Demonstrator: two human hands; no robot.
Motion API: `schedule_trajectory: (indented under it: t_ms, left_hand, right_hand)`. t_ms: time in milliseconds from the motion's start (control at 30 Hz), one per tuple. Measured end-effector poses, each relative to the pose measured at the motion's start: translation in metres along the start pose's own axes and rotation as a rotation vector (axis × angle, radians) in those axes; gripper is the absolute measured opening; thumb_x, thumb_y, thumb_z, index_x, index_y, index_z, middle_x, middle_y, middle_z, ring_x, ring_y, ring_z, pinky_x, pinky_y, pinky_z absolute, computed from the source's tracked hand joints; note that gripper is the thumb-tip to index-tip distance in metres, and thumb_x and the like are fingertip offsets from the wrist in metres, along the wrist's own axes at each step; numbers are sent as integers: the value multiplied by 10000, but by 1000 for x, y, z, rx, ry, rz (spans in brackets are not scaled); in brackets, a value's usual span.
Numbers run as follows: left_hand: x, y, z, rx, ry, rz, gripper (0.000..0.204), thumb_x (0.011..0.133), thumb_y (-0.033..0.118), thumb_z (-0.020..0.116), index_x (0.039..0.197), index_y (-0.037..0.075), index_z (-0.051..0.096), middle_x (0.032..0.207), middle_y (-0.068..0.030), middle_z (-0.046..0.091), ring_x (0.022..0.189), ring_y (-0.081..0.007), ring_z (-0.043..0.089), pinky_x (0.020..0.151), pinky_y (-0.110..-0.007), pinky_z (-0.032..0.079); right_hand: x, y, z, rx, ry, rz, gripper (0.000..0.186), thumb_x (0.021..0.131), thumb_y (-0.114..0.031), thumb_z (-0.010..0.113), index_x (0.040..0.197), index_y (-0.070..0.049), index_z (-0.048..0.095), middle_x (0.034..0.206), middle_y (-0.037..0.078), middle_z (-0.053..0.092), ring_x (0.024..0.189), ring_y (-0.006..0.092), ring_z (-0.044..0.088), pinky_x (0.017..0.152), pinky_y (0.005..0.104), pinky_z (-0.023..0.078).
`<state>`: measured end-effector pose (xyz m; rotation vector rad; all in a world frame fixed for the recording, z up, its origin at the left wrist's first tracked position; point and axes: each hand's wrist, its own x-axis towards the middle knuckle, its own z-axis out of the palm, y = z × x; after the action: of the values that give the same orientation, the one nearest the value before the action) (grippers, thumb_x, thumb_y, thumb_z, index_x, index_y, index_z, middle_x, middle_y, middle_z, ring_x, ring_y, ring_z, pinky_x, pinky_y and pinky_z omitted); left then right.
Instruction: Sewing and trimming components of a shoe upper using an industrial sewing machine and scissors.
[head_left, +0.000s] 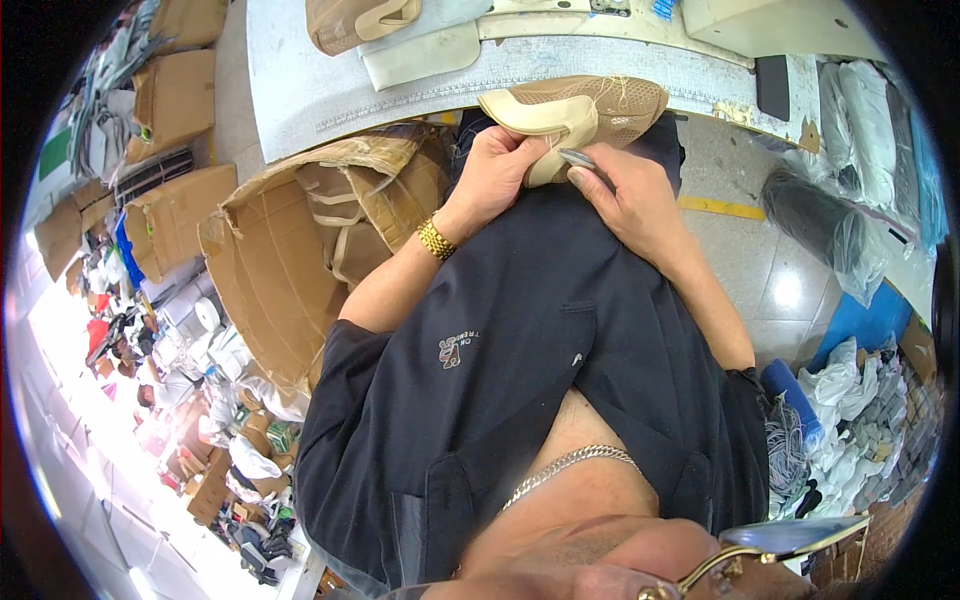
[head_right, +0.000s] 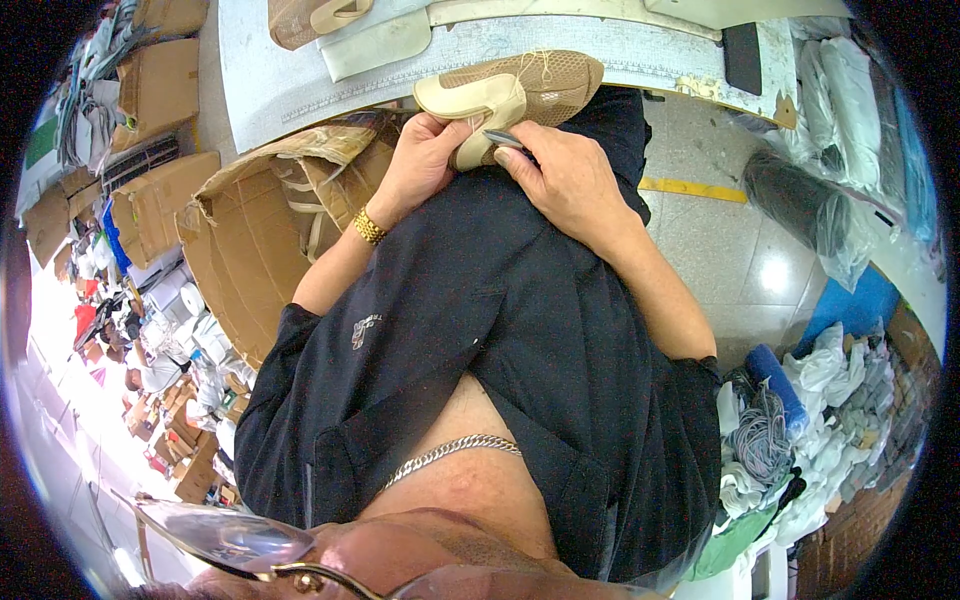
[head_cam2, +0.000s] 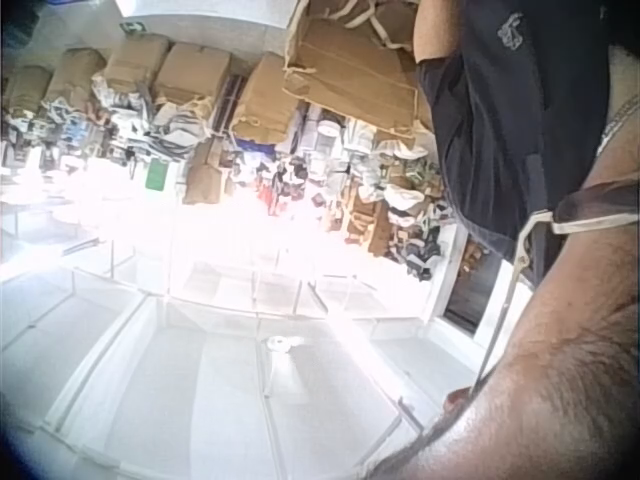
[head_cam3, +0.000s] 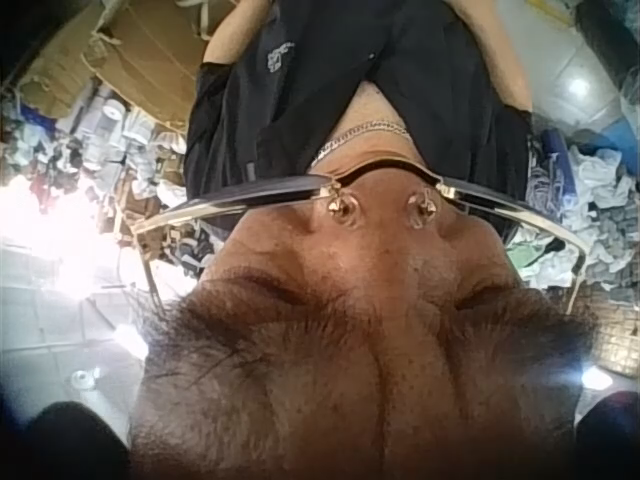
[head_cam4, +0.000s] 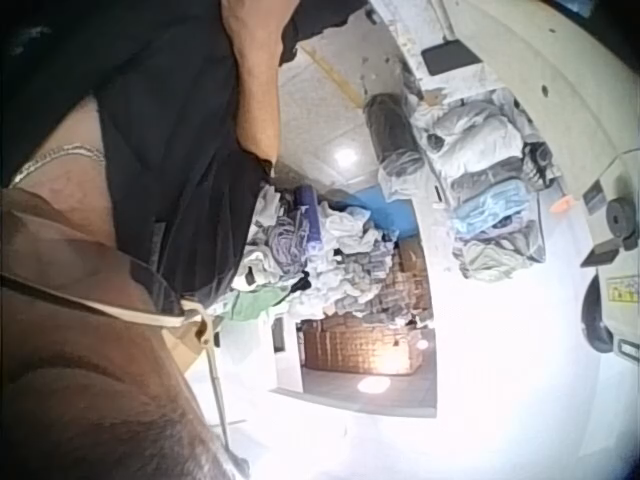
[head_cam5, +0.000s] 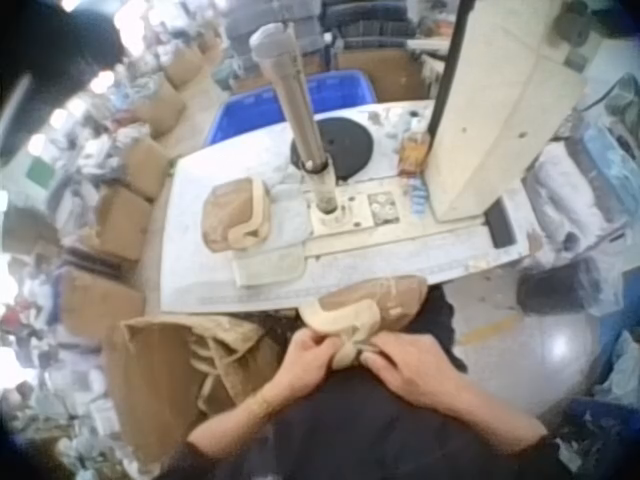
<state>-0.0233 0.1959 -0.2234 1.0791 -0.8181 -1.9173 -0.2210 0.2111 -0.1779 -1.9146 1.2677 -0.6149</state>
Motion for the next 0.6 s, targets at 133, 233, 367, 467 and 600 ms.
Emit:
schedule_trajectory:
  t_ms: [133, 233, 367, 467, 600]
  left_hand:
    - [0, 3, 3, 28, 26, 3, 244, 947, 69, 578, 1162, -32, 633, 1103, -63, 672, 955, -86, 611, 847, -245, 503]
    - [1, 2, 2, 22, 25, -14, 247, 949, 75, 577, 1163, -36, 631, 1097, -61, 672, 951, -85, 610, 840, -243, 502]
    - [2, 2, 3, -48, 11, -20, 255, 951, 80, 577, 1172, -38, 624, 1102, -61, 669, 949, -86, 611, 834, -240, 501]
    - [2, 2, 3, -55, 11, -15, 260, 952, 82, 577, 1180, -34, 620, 1109, -61, 667, 950, -85, 611, 836, -239, 500]
    - [2, 5, 4, -37, 6, -47, 255, 951, 87, 582, 1172, -32, 626, 1100, -59, 670, 944, -81, 611, 834, -238, 500]
  right_hand:
    - [-1, -2, 1, -2, 21, 13, 232, 916, -253, 593, 975, -28, 593, 826, 167, 639, 773, 362, 634, 656, 436, 496]
    - [0, -2, 3, -4, 39, 14, 229, 915, -244, 595, 985, -25, 592, 838, 166, 640, 777, 362, 634, 657, 437, 499]
    - [0, -1, 4, -6, 72, -26, 224, 922, -235, 588, 997, -24, 587, 864, 164, 642, 781, 362, 635, 666, 436, 504]
    - [1, -2, 3, -24, 82, -55, 220, 927, -238, 581, 993, -28, 583, 864, 166, 639, 781, 362, 635, 660, 432, 506]
    - [0, 1, 4, -59, 59, -43, 220, 929, -245, 578, 967, -28, 569, 839, 165, 632, 768, 361, 632, 641, 432, 503]
